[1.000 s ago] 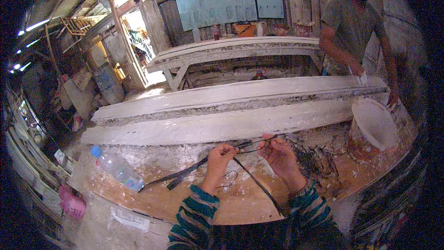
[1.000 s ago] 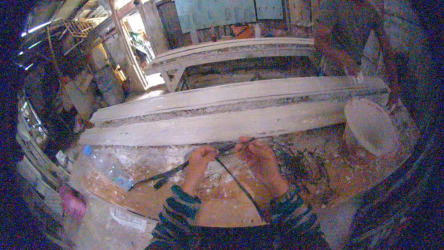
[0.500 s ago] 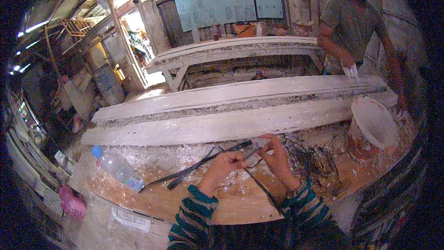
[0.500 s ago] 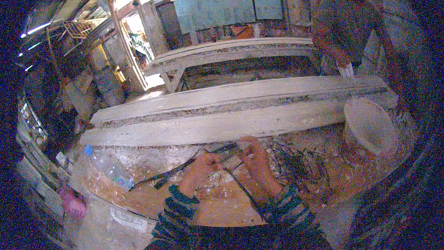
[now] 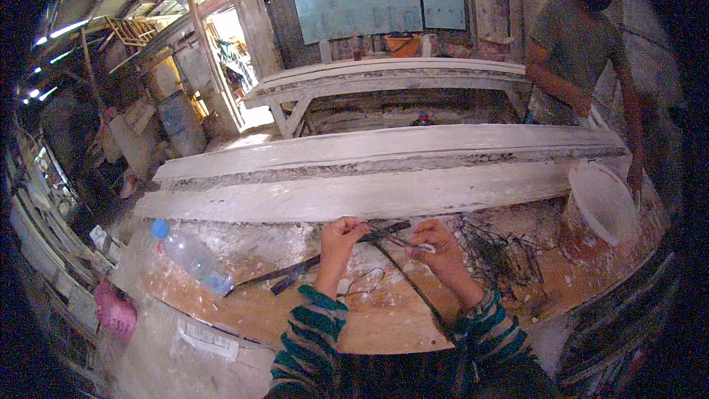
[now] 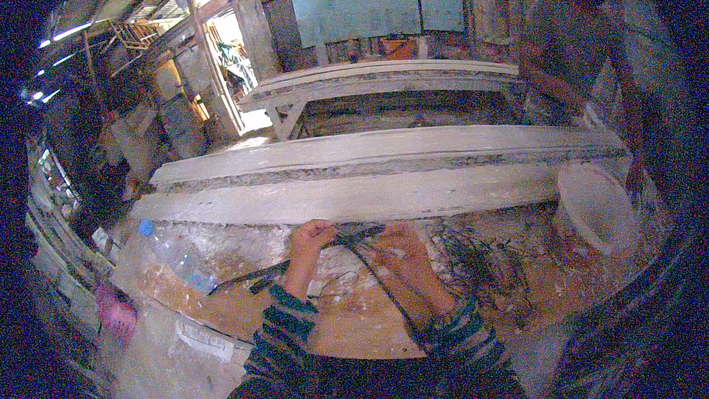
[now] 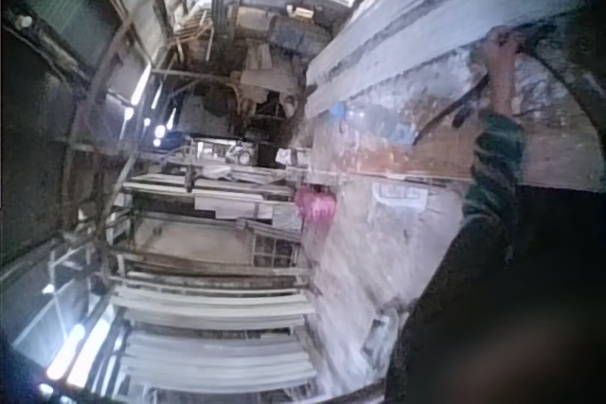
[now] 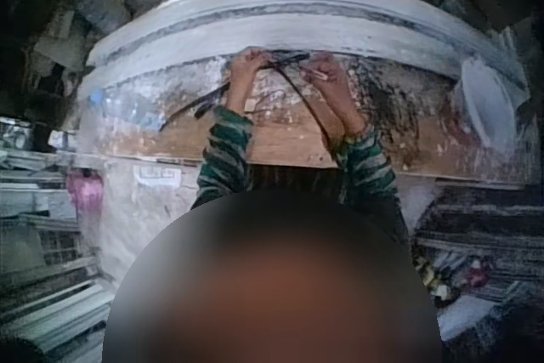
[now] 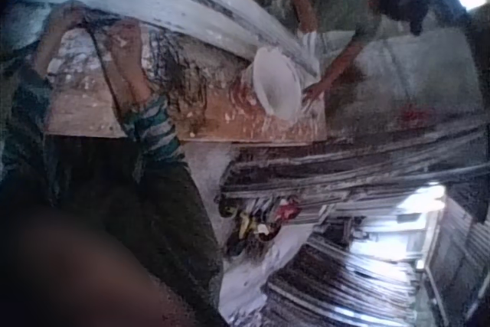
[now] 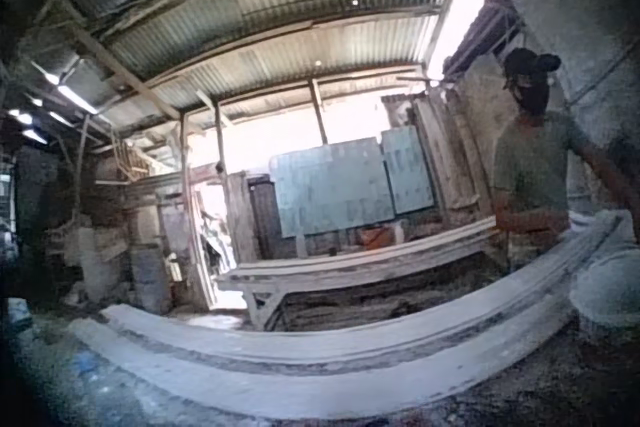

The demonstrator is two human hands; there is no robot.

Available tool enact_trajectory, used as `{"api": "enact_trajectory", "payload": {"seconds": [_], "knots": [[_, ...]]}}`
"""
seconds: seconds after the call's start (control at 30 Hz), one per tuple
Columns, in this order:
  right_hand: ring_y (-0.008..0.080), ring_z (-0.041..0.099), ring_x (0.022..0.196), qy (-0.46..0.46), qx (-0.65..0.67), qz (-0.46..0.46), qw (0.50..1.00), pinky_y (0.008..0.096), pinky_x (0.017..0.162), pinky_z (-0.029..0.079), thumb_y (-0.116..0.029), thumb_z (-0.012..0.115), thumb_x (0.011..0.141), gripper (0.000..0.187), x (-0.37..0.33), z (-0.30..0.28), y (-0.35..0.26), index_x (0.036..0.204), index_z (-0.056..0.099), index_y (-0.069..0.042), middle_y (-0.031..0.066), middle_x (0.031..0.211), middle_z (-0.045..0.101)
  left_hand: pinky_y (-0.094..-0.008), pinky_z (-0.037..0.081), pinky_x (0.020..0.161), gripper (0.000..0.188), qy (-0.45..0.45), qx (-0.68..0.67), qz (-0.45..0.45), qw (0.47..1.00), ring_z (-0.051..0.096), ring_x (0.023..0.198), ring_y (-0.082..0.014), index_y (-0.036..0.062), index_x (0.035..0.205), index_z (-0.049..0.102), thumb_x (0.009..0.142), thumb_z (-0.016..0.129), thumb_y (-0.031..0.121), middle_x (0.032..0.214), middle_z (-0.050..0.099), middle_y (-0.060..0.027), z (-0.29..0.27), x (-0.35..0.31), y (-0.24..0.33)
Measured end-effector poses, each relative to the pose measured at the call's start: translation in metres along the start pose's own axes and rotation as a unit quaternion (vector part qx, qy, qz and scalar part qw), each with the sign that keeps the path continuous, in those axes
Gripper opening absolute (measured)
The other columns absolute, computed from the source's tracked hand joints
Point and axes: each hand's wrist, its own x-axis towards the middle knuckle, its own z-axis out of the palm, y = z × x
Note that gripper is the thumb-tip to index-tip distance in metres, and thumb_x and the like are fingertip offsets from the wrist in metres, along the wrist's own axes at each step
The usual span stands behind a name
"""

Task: The person is preparing materials by cutting and arranging black strips on a wooden surface. Another person is wiping a long white object in the background.

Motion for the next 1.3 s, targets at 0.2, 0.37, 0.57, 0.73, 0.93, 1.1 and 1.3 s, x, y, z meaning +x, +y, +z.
{"api": "enact_trajectory", "payload": {"seconds": [0.2, 0.37, 0.57, 0.73, 0.93, 1.1, 1.3], "knots": [[0.021, 0.044, 0.105, -0.187, 0.413, 0.177, 0.873, 0.034, 0.09, 0.034, -0.029, 0.058, 0.08, 0.025, -0.014, 0.006, -0.02, 0.086, 0.064, -0.005, 0.0077, 0.113, 0.049, -0.0251, 0.046, 0.069, 0.011, -0.005, 0.059, 0.016, 0.998, 0.057, 0.074, -0.0129, 0.0002, 0.085, 0.06, 0.075, 0.059, 0.006, 0.081, 0.063, -0.0065, -0.004, 0.005, -0.01], [0.0224, 0.043, 0.111, -0.186, 0.304, 0.097, 0.929, 0.0343, 0.092, 0.033, -0.027, 0.064, 0.075, 0.025, -0.006, 0.004, -0.019, 0.084, 0.064, -0.004, 0.009, 0.106, 0.056, -0.0252, 0.045, 0.068, 0.008, -0.007, 0.054, 0.007, 0.999, 0.057, 0.073, -0.0123, 0.0007, 0.081, 0.061, 0.074, 0.06, 0.005, 0.08, 0.063, -0.0057, -0.001, 0.005, -0.011], [0.015, 0.051, 0.088, -0.137, 0.203, 0.179, 0.953, 0.0281, 0.078, 0.039, -0.011, 0.064, 0.072, 0.009, -0.001, -0.007, -0.002, 0.076, 0.06, -0.004, 0.0064, 0.082, 0.06, -0.0202, 0.042, 0.06, 0.011, -0.051, 0.096, 0.022, 0.994, 0.053, 0.065, -0.0072, 0.0011, 0.075, 0.058, 0.071, 0.067, 0.008, 0.069, 0.059, -0.0011, 0.004, -0.003, -0.001], [0.0088, 0.049, 0.072, 0.041, 0.06, 0.076, 0.994, 0.024, 0.065, 0.04, -0.002, 0.058, 0.073, 0.005, 0.005, -0.004, 0.021, 0.074, 0.054, -0.004, 0.0034, 0.081, 0.057, -0.0216, 0.042, 0.062, 0.011, -0.255, 0.17, 0.032, 0.951, 0.052, 0.07, -0.0077, 0.0033, 0.078, 0.058, 0.072, 0.066, 0.006, 0.073, 0.057, -0.0002, 0.012, -0.015, 0.014], [0.0097, 0.051, 0.076, 0.156, 0.012, 0.061, 0.986, 0.024, 0.067, 0.042, 0.0, 0.055, 0.075, 0.003, 0.009, -0.015, 0.028, 0.076, 0.054, -0.002, 0.0036, 0.091, 0.059, -0.0224, 0.038, 0.059, 0.015, -0.373, 0.136, 0.063, 0.916, 0.045, 0.066, -0.0077, 0.0036, 0.073, 0.051, 0.074, 0.064, 0.01, 0.069, 0.049, 0.0012, 0.026, -0.028, 0.018], [0.0125, 0.052, 0.084, 0.117, 0.011, 0.092, 0.989, 0.0248, 0.074, 0.042, -0.003, 0.058, 0.076, 0.007, 0.006, -0.009, 0.018, 0.083, 0.06, -0.004, 0.0061, 0.095, 0.057, -0.0208, 0.037, 0.054, 0.015, -0.192, 0.157, 0.062, 0.967, 0.041, 0.059, -0.0064, 0.0053, 0.07, 0.047, 0.075, 0.061, 0.006, 0.064, 0.046, 0.0027, 0.014, -0.016, 0.012], [0.017, 0.05, 0.092, -0.126, 0.227, 0.08, 0.962, 0.0275, 0.082, 0.039, -0.01, 0.06, 0.078, 0.008, -0.004, 0.008, 0.005, 0.083, 0.064, -0.005, 0.0077, 0.102, 0.052, -0.0188, 0.038, 0.053, 0.008, 0.023, -0.002, -0.015, 1.0, 0.051, 0.061, -0.0063, 0.0036, 0.072, 0.053, 0.072, 0.061, 0.002, 0.066, 0.056, -0.0008, -0.004, 0.0, 0.007]]}}
